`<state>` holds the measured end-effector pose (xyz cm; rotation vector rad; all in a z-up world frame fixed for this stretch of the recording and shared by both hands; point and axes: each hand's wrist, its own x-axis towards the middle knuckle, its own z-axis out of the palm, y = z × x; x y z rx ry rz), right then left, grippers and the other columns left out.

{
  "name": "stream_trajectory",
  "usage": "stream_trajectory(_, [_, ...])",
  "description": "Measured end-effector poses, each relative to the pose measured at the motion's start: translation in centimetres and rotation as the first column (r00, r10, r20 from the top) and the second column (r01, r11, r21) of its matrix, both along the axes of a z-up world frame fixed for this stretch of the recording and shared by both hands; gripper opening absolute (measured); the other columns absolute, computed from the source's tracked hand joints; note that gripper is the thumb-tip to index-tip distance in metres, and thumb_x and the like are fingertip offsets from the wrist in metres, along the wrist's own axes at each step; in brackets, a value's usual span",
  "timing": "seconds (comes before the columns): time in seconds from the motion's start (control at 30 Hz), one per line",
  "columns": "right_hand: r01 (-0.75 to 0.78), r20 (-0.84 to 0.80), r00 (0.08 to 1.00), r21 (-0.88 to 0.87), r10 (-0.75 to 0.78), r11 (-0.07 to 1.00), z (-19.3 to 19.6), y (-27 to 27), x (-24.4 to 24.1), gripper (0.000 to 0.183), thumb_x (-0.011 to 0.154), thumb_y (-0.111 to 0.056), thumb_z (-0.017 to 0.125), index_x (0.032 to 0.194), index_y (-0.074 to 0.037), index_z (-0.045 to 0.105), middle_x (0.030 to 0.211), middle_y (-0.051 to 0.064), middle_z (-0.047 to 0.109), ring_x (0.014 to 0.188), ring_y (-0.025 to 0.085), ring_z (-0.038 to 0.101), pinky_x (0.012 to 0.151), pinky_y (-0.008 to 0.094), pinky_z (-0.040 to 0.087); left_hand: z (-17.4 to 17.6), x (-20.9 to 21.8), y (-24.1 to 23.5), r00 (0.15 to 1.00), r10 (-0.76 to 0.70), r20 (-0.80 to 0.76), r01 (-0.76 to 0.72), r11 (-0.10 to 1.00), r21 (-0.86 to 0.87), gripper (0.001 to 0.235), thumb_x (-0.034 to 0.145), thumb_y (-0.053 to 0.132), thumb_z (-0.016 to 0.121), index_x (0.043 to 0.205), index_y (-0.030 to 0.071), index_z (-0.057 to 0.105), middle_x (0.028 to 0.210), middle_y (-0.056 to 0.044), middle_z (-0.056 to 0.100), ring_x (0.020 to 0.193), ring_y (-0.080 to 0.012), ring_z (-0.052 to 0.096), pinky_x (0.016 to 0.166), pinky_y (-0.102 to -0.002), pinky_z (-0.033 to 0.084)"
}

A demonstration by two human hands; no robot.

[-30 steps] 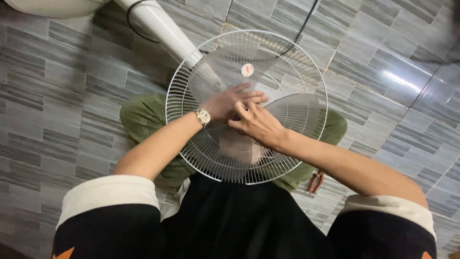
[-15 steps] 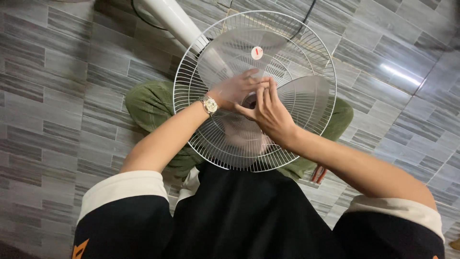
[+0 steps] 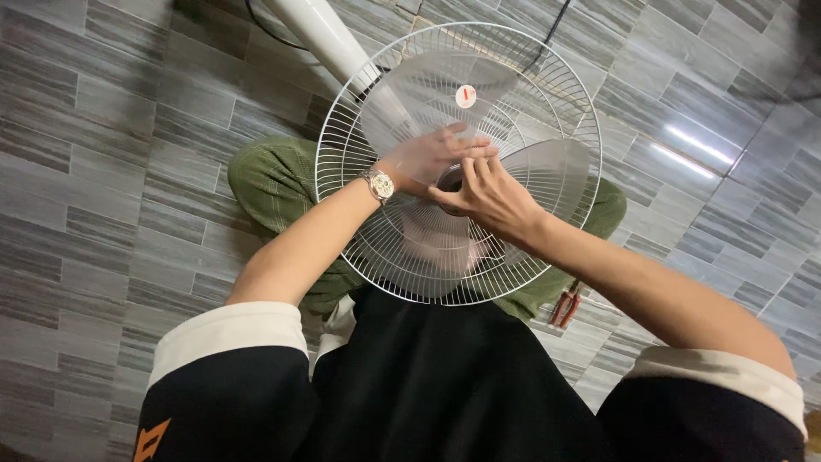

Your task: The person sits on the floor and uses pliers to loosen and remove the central nut from a standing fan. They then detach the fan blades and the front wire cage, placing them aside. The person proceeds to reassemble the fan by reattaching the blades and securing the cage back onto the motor housing.

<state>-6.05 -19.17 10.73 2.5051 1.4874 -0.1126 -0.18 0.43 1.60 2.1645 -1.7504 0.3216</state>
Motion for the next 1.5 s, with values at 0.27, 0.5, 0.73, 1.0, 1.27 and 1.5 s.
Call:
stream_trajectory(0.27, [-0.090,-0.112,0.988,0.136,0.105,0.987,-0.2,-0.5,1.2,0.055,0.091,-0.010,0.056,0.139,-0.035,0.057,0.086,0.015,0.052,0.069,0.029,0.057,0.068,0.040,0.043,-6.8,0.0,-1.5,0.996,-0.042,-0.072,0.038,0.998,-0.059,0.051,0.086,0.014,0.050,0.135,0.009,0.061,0.164,-0.001,0.038,0.153,-0.0169,0.033,0.124,-0.049,0.024])
stream_trajectory(0.5, [-0.123,-0.142,0.980,0.106,0.137,0.987,1.1,-0.1,2.2,0.055,0.090,-0.015,0.064,0.140,-0.038,0.060,0.087,0.012,0.057,0.066,0.019,0.064,0.058,0.029,0.048,-5.1,-0.4,-1.0,0.996,0.008,-0.091,-0.014,0.998,-0.065,0.051,0.091,0.004,0.040,0.139,0.008,0.059,0.166,0.000,0.036,0.151,-0.0145,0.037,0.124,-0.048,0.024])
stream_trajectory(0.73, [-0.154,-0.163,0.972,0.113,0.171,0.982,-2.4,-1.5,0.9,0.052,0.091,-0.019,0.063,0.139,-0.039,0.061,0.085,0.015,0.057,0.065,0.022,0.064,0.060,0.031,0.046,-3.9,-0.8,-1.1,0.997,-0.010,-0.077,0.006,0.998,-0.059,0.044,0.088,0.007,0.046,0.127,0.012,0.066,0.164,0.003,0.038,0.153,-0.0116,0.032,0.125,-0.044,0.020])
stream_trajectory(1.0, [-0.259,-0.163,0.950,0.060,0.266,0.964,-2.4,-1.5,1.3,0.053,0.088,-0.019,0.066,0.136,-0.042,0.062,0.087,0.018,0.063,0.066,0.023,0.063,0.060,0.033,0.043,-4.8,-1.2,-1.9,0.999,0.004,-0.054,-0.010,0.993,-0.118,0.049,0.087,-0.002,0.043,0.131,0.008,0.063,0.161,-0.001,0.043,0.152,-0.0165,0.035,0.125,-0.046,0.025])
stream_trajectory(1.27, [-0.083,-0.245,0.964,0.095,0.104,0.992,-2.0,-1.7,0.6,0.051,0.090,-0.015,0.065,0.138,-0.035,0.063,0.088,0.016,0.057,0.067,0.023,0.063,0.057,0.031,0.046,-3.7,-1.5,-1.8,0.994,0.056,-0.093,-0.060,0.997,-0.042,0.047,0.094,0.006,0.039,0.135,0.015,0.062,0.164,0.009,0.038,0.154,-0.0074,0.027,0.129,-0.041,0.016])
stream_trajectory(1.5, [-0.096,-0.234,0.964,0.129,0.125,0.987,-2.1,-1.8,0.7,0.052,0.090,-0.015,0.062,0.137,-0.034,0.063,0.088,0.015,0.057,0.068,0.024,0.064,0.058,0.032,0.045,-3.1,-1.2,-1.5,0.975,-0.015,-0.221,0.006,0.999,-0.043,0.048,0.104,0.006,0.026,0.141,0.009,0.057,0.165,0.003,0.038,0.153,-0.0136,0.032,0.126,-0.044,0.016])
